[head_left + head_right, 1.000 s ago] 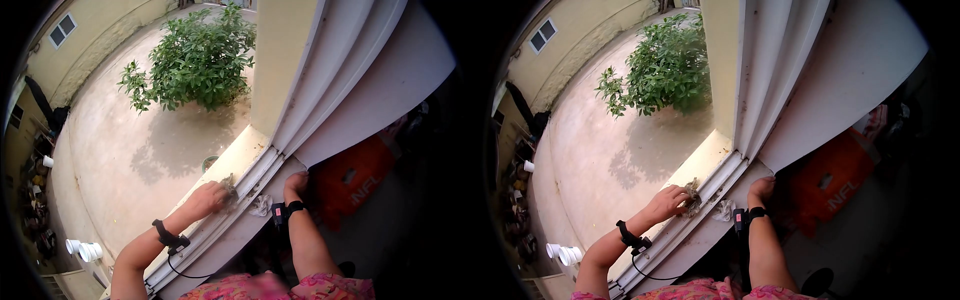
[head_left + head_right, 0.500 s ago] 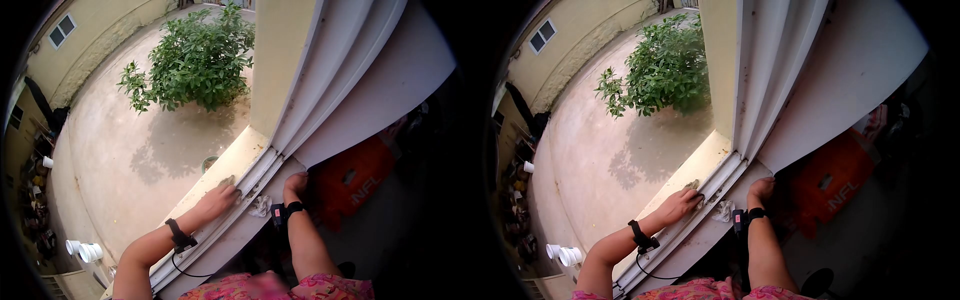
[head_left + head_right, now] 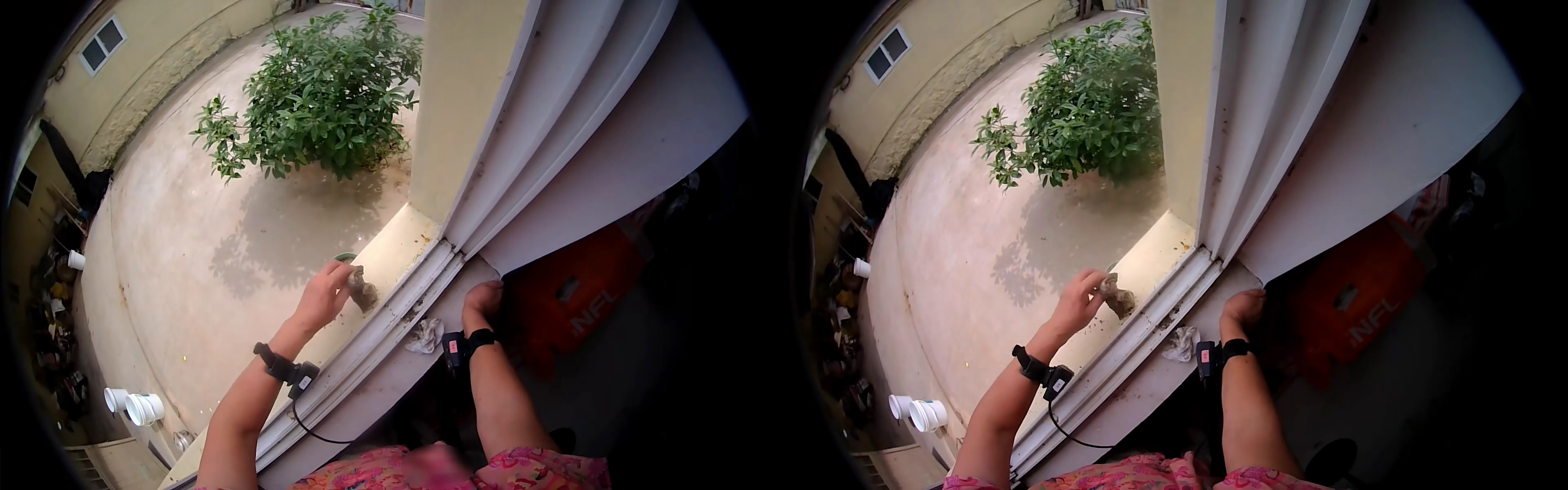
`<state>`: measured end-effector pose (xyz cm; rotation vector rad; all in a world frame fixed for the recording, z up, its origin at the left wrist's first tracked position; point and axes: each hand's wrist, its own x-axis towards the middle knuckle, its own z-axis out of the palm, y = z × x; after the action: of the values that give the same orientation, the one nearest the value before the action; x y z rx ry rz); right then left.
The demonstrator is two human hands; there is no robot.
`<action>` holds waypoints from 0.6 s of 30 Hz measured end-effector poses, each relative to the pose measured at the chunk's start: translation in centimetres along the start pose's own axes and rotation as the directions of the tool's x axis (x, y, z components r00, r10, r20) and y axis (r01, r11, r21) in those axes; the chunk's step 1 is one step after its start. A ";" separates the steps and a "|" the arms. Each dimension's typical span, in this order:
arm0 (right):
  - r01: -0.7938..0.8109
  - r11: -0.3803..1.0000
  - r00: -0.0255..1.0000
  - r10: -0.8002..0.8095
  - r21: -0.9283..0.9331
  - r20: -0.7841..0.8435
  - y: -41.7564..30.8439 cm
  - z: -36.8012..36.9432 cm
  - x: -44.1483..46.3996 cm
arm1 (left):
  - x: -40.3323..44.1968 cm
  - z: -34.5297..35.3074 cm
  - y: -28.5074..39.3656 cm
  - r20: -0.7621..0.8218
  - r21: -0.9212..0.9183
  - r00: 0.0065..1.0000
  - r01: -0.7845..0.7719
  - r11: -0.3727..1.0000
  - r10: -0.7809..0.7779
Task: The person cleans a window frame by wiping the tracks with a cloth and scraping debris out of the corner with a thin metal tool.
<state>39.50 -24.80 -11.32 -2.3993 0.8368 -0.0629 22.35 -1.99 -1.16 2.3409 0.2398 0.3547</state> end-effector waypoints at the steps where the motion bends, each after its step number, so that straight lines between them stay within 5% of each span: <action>1: 0.009 1.000 1.000 -0.009 0.011 -0.007 -0.1 0.0 0.0 | 0.0 -0.8 -1.1 0.002 -0.059 0.991 0.134 0.989 -0.134; 2: 0.009 1.000 1.000 -0.008 0.010 -0.006 -0.1 -0.1 0.0 | -0.1 -1.3 -2.5 0.014 -0.118 0.964 0.267 0.957 -0.267; 6: -0.012 1.000 1.000 0.012 -0.014 0.022 -0.3 -0.3 -0.1 | -0.9 -2.9 -6.8 -0.157 -0.180 0.963 0.190 0.965 -0.219; 8: -0.012 1.000 1.000 0.012 -0.015 0.017 -0.1 -0.2 0.0 | -1.1 -3.2 -7.1 -0.031 0.281 0.991 0.130 0.951 -0.126; 12: -0.029 1.000 0.999 0.030 -0.009 0.022 -0.2 -0.3 -0.2 | 0.6 -3.6 -5.8 -0.231 0.171 0.950 0.250 0.953 -0.208; 13: -0.020 1.000 1.000 0.020 0.002 0.015 -0.4 -0.4 -0.2 | 0.9 -3.4 -5.6 -0.227 0.326 0.971 0.149 0.934 -0.076; 18: -0.034 0.999 0.999 0.034 0.017 0.019 0.1 0.1 0.1 | 3.1 -1.6 0.2 -0.107 0.261 0.994 0.034 0.965 -0.006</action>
<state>39.55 -24.87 -11.44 -2.3653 0.8644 -0.0336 24.72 -0.20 0.65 2.5811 0.3820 0.4615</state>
